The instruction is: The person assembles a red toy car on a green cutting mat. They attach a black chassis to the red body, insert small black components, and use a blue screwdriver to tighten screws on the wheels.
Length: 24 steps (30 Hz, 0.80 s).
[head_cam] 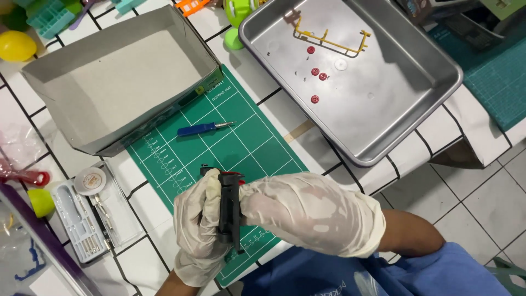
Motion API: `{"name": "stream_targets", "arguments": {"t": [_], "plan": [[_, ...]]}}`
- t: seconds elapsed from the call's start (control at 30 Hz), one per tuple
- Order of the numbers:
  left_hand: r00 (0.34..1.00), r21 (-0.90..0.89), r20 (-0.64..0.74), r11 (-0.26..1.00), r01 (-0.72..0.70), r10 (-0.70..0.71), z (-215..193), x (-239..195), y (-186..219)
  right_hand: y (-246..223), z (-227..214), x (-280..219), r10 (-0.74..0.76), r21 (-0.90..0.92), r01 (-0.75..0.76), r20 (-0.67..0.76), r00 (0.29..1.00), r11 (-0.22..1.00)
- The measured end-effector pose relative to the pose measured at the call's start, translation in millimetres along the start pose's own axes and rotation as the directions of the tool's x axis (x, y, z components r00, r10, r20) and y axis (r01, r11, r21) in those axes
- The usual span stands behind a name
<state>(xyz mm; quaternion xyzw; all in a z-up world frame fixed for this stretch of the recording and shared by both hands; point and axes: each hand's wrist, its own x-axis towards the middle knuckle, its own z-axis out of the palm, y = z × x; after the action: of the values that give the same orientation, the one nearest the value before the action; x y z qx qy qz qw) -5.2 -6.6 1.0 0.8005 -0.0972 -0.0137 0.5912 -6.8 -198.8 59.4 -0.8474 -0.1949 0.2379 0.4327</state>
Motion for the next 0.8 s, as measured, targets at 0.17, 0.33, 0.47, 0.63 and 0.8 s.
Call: {"name": "stream_targets", "arguments": {"t": [0.17, 0.33, 0.47, 0.63, 0.8], "plan": [[0.995, 0.119, 0.042, 0.988, -0.098, 0.094, -4, -8, -55, 8, -11, 1, -0.112, -0.121, 0.134, 0.172, 0.979, 0.984], [0.991, 0.017, 0.054, 0.992, -0.123, 0.122, 0, -4, -30, 26, 1, -4, -0.794, -0.509, 0.68, -0.012, 0.608, 0.528], [0.986, -0.077, 0.135, 0.993, -0.085, 0.095, -5, 1, 4, 33, -2, -6, -0.654, -0.372, 0.638, 0.103, 0.75, 0.674], [0.925, 0.216, 0.022, 0.902, -0.375, 0.379, -2, -10, -31, 15, -2, 6, -0.965, -0.806, 0.562, -0.042, 0.26, 0.187], [0.717, 0.592, 0.042, 0.561, -0.579, 0.696, 7, -15, -48, 19, -19, 5, -0.883, -0.635, 0.755, 0.245, 0.401, 0.166]]}}
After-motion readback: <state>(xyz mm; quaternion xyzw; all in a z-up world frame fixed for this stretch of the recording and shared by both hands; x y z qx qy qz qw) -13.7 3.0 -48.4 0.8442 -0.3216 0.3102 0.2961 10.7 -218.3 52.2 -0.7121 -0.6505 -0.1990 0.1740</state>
